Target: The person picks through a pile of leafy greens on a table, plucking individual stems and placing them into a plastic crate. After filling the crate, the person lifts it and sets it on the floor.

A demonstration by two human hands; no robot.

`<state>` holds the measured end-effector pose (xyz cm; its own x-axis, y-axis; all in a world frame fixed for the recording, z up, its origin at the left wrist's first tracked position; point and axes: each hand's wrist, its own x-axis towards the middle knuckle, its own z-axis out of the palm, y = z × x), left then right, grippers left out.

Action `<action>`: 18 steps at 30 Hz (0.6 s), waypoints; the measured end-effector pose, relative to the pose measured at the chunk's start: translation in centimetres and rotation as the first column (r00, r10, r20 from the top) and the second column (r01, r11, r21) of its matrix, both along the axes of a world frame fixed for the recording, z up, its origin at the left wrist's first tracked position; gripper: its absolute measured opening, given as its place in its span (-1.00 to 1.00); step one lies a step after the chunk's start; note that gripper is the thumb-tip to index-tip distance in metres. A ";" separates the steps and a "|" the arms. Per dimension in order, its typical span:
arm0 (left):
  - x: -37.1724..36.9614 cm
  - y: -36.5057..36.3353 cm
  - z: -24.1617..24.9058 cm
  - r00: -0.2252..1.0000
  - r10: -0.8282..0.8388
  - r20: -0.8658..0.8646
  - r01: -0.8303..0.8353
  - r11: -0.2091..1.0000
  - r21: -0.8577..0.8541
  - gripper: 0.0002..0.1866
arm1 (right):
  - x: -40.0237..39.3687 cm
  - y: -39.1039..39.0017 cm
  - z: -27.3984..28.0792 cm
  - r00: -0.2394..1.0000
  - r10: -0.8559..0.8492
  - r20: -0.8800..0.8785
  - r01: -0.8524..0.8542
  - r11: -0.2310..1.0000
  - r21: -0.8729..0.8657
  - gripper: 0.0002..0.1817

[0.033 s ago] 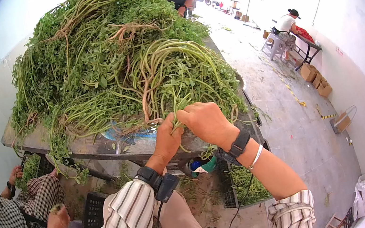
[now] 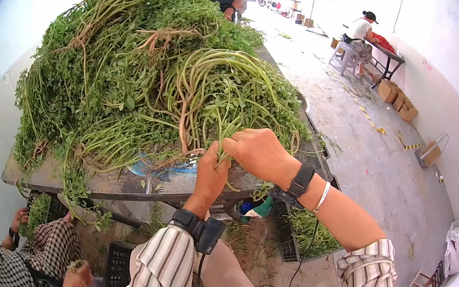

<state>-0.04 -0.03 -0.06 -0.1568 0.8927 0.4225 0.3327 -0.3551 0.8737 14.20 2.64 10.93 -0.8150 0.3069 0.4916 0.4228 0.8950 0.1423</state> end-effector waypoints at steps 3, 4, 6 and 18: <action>1.5 -0.1 -0.1 0.999 0.031 0.036 -0.033 0.998 0.051 -0.76 | 0.8 -0.1 -0.3 0.999 -0.021 -0.026 0.020 0.997 -0.068 -0.84; 1.4 -0.2 0.1 0.999 0.039 0.026 -0.041 0.997 0.064 -0.78 | 0.7 -0.1 -0.5 0.995 -0.059 -0.078 0.049 0.991 -0.123 -0.85; 1.5 -0.5 0.7 0.999 0.050 0.012 -0.050 0.998 0.045 -0.79 | 0.8 -0.7 1.4 0.967 -0.173 -0.188 0.122 0.959 -0.255 -0.86; 0.6 -0.2 0.7 0.998 -0.005 0.062 0.002 0.999 0.044 -0.84 | 16.8 -3.9 4.1 0.662 -0.555 -0.505 0.419 0.831 -0.365 -0.83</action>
